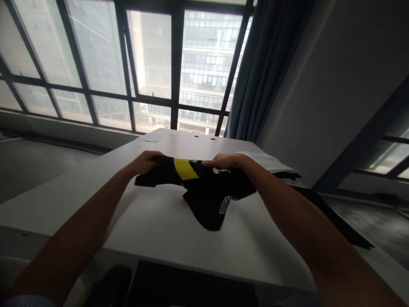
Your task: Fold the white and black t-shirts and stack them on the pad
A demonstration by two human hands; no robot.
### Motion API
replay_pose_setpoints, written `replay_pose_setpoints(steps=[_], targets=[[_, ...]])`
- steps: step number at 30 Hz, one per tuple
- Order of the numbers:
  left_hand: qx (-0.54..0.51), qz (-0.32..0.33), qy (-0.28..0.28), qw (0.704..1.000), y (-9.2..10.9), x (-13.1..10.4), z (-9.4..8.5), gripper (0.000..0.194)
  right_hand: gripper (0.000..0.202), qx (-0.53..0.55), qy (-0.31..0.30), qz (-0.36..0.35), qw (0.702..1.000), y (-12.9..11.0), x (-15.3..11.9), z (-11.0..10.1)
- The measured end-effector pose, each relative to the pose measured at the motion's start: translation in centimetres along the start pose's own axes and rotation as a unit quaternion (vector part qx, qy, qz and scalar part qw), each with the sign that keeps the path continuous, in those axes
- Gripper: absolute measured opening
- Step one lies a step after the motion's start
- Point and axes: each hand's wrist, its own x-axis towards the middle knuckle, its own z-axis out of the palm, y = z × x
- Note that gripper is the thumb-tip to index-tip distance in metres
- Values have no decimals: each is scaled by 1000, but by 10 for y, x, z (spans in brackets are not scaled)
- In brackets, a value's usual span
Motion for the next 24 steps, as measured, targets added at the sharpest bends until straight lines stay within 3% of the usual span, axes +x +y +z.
replay_pose_setpoints(steps=[2,4,5,7,9,12,13,15,17,19,21,22,24], targets=[[97,26,174,980,-4,-2,-21,27,48,-155,70,-9,985,-20,20,6],[203,61,340,916,-5,-8,-38,33,51,-189,245,-84,947,-50,37,21],[248,75,406,876,-6,-13,-47,34,51,-183,283,-120,934,-65,45,31],[316,80,482,813,-9,-25,-65,32,50,-172,272,-178,930,-88,55,50],[350,56,533,768,-15,-38,-84,30,50,-185,204,-210,938,-93,59,67],[369,24,586,721,-21,-51,-101,35,55,-235,87,-197,948,-59,50,81],[373,23,581,723,-22,-51,-100,38,53,-251,52,-180,950,-38,43,81],[376,16,518,768,-21,-43,-88,39,48,-277,3,-121,953,16,25,73],[365,-12,407,837,-20,-29,-60,32,45,-305,-25,-15,952,76,3,55],[338,-47,239,909,-23,-15,-23,24,42,-316,-32,109,942,138,-23,29],[300,-71,81,948,-30,-7,11,26,39,-299,11,231,926,194,-54,0],[288,-76,42,954,-35,-6,25,30,39,-286,46,284,914,219,-71,-13],[273,-85,2,958,-47,-7,41,38,44,-292,99,315,898,263,-105,-36]])
